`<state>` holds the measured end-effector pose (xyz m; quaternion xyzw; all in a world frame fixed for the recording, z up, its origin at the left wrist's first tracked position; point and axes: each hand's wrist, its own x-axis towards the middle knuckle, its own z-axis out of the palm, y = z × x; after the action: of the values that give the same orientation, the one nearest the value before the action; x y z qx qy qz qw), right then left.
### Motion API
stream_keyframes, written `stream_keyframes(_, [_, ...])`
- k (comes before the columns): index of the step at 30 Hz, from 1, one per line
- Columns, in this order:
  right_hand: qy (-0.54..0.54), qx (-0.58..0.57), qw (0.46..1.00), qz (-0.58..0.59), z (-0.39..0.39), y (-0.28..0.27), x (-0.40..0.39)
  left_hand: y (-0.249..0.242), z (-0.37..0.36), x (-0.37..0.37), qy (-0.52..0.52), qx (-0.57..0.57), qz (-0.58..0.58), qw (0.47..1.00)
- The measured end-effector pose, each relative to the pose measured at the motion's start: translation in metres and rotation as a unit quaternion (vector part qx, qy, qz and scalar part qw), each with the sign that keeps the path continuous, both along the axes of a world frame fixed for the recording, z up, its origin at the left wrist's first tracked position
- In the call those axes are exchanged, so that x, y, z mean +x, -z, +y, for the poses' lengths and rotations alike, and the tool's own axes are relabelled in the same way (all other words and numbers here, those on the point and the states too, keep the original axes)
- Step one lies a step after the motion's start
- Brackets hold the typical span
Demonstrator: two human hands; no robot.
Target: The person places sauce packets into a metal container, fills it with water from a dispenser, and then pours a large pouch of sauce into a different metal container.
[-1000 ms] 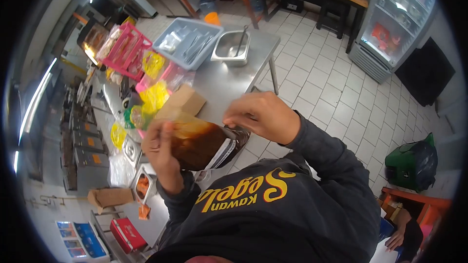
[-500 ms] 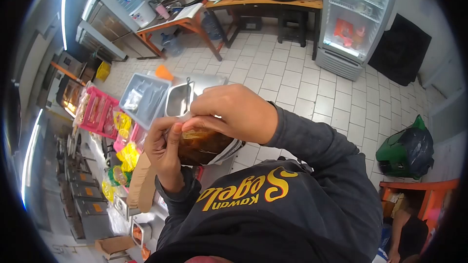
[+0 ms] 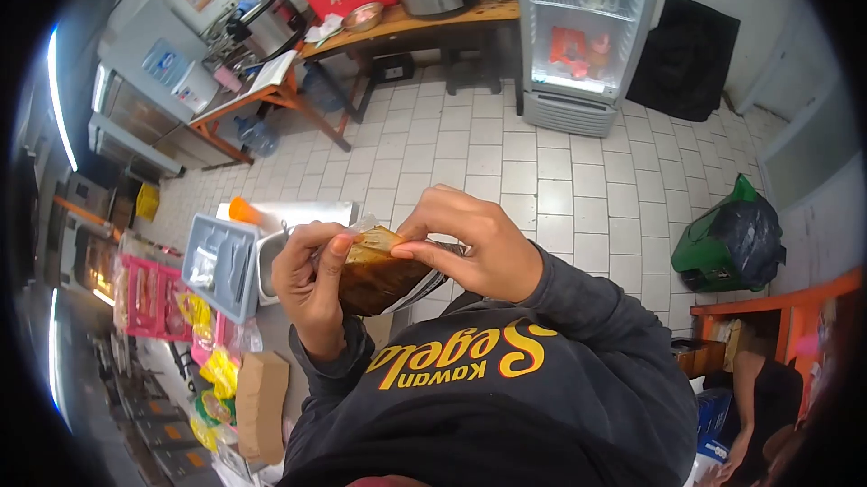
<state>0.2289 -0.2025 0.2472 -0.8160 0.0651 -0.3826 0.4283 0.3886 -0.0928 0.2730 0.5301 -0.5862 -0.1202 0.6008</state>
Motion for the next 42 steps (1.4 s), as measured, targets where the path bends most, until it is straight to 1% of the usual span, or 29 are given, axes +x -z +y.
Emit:
stream_keyframes(2, [0.030, -0.004, 0.999, -0.039, -0.013, 0.003, 0.003, -0.001, -0.019, 0.003, 0.015, -0.021, 0.020, 0.999])
stream_keyframes(3, [0.037, -0.009, 0.999, -0.037, -0.021, 0.004, 0.005, -0.002, -0.029, 0.006, 0.023, -0.025, 0.022, 0.999])
stream_keyframes(5, [0.077, -0.082, 0.990, -0.080, -0.039, 0.003, 0.011, -0.006, -0.050, 0.013, 0.035, -0.058, 0.007, 0.998])
stream_keyframes(6, [0.085, -0.090, 0.989, -0.079, -0.046, -0.001, 0.016, -0.009, -0.060, 0.017, 0.044, -0.065, 0.007, 0.997])
stream_keyframes(8, [0.108, -0.084, 0.982, -0.131, -0.053, -0.017, 0.026, -0.014, -0.078, 0.026, 0.073, -0.071, -0.009, 0.995])
stream_keyframes(9, [0.118, -0.101, 0.982, -0.110, -0.061, -0.023, 0.030, -0.019, -0.089, 0.028, 0.067, -0.106, -0.044, 0.991])
stream_keyframes(10, [0.126, -0.108, 0.980, -0.109, -0.070, -0.027, 0.034, -0.026, -0.098, 0.034, 0.082, -0.103, -0.069, 0.989])
stream_keyframes(12, [0.059, -0.177, 0.978, -0.095, -0.090, -0.033, 0.043, -0.035, -0.118, 0.042, 0.126, -0.140, -0.056, 0.981])
stream_keyframes(13, [0.064, -0.208, 0.968, -0.122, -0.099, -0.033, 0.049, -0.040, -0.128, 0.051, 0.136, -0.151, -0.095, 0.974])
stream_keyframes(14, [0.069, -0.213, 0.967, -0.122, -0.108, -0.033, 0.055, -0.047, -0.135, 0.058, 0.156, -0.138, -0.119, 0.971])
stream_keyframes(15, [0.076, -0.248, 0.955, -0.147, -0.118, -0.034, 0.061, -0.061, -0.144, 0.074, 0.220, -0.090, -0.201, 0.950])
stream_keyframes(16, [0.082, -0.281, 0.941, -0.171, -0.126, -0.033, 0.067, -0.070, -0.154, 0.089, 0.280, -0.040, -0.280, 0.917])
stream_keyframes(17, [0.082, -0.283, 0.936, -0.195, -0.133, -0.036, 0.074, -0.061, -0.164, 0.090, 0.277, -0.106, -0.200, 0.934])
stream_keyframes(18, [0.084, -0.283, 0.936, -0.193, -0.143, -0.037, 0.081, -0.058, -0.176, 0.093, 0.279, -0.107, -0.198, 0.934])
stream_keyframes(20, [0.070, -0.305, 0.914, -0.257, -0.161, -0.038, 0.095, -0.052, -0.198, 0.101, 0.311, -0.206, -0.158, 0.914])
stream_keyframes(21, [0.082, -0.321, 0.901, -0.279, -0.169, -0.041, 0.102, -0.049, -0.210, 0.101, 0.324, -0.250, -0.112, 0.905])
stream_keyframes(22, [0.083, -0.317, 0.904, -0.276, -0.177, -0.043, 0.106, -0.046, -0.221, 0.101, 0.325, -0.247, -0.107, 0.907])
stream_keyframes(24, [0.098, -0.336, 0.897, -0.268, -0.190, -0.044, 0.112, -0.041, -0.238, 0.102, 0.306, -0.320, -0.054, 0.895])
stream_keyframes(25, [0.096, -0.332, 0.900, -0.265, -0.197, -0.042, 0.116, -0.040, -0.245, 0.106, 0.303, -0.317, -0.050, 0.897])
stream_keyframes(27, [0.090, -0.340, 0.892, -0.286, -0.210, -0.037, 0.125, -0.041, -0.259, 0.116, 0.365, -0.292, -0.046, 0.883])
stream_keyframes(28, [0.084, -0.333, 0.894, -0.287, -0.218, -0.037, 0.129, -0.041, -0.266, 0.124, 0.358, -0.288, -0.046, 0.887])
stream_keyframes(30, [0.061, -0.358, 0.885, -0.291, -0.237, -0.037, 0.138, -0.043, -0.283, 0.138, 0.473, -0.262, -0.067, 0.838])
stream_keyframes(32, [0.039, -0.354, 0.883, -0.306, -0.255, -0.035, 0.150, -0.045, -0.297, 0.142, 0.456, -0.258, -0.065, 0.849])
stream_keyframes(34, [0.012, -0.347, 0.879, -0.326, -0.277, -0.035, 0.163, -0.044, -0.312, 0.144, 0.372, -0.351, -0.067, 0.857])
stream_keyframes(36, [-0.020, -0.355, 0.866, -0.352, -0.300, -0.038, 0.176, -0.043, -0.320, 0.146, 0.327, -0.345, -0.066, 0.877])
stream_keyframes(38, [-0.056, -0.337, 0.863, -0.373, -0.321, -0.039, 0.187, -0.044, -0.329, 0.144, 0.273, -0.341, -0.066, 0.897])
stream_keyframes(40, [-0.095, -0.325, 0.852, -0.398, -0.348, -0.045, 0.200, -0.049, -0.343, 0.142, 0.201, -0.351, -0.077, 0.911])
stream_keyframes(41, [-0.121, -0.323, 0.851, -0.395, -0.360, -0.051, 0.204, -0.051, -0.351, 0.144, 0.175, -0.348, -0.085, 0.917])
stream_keyframes(42, [-0.147, -0.322, 0.849, -0.392, -0.372, -0.054, 0.208, -0.054, -0.362, 0.149, 0.181, -0.364, -0.130, 0.904])
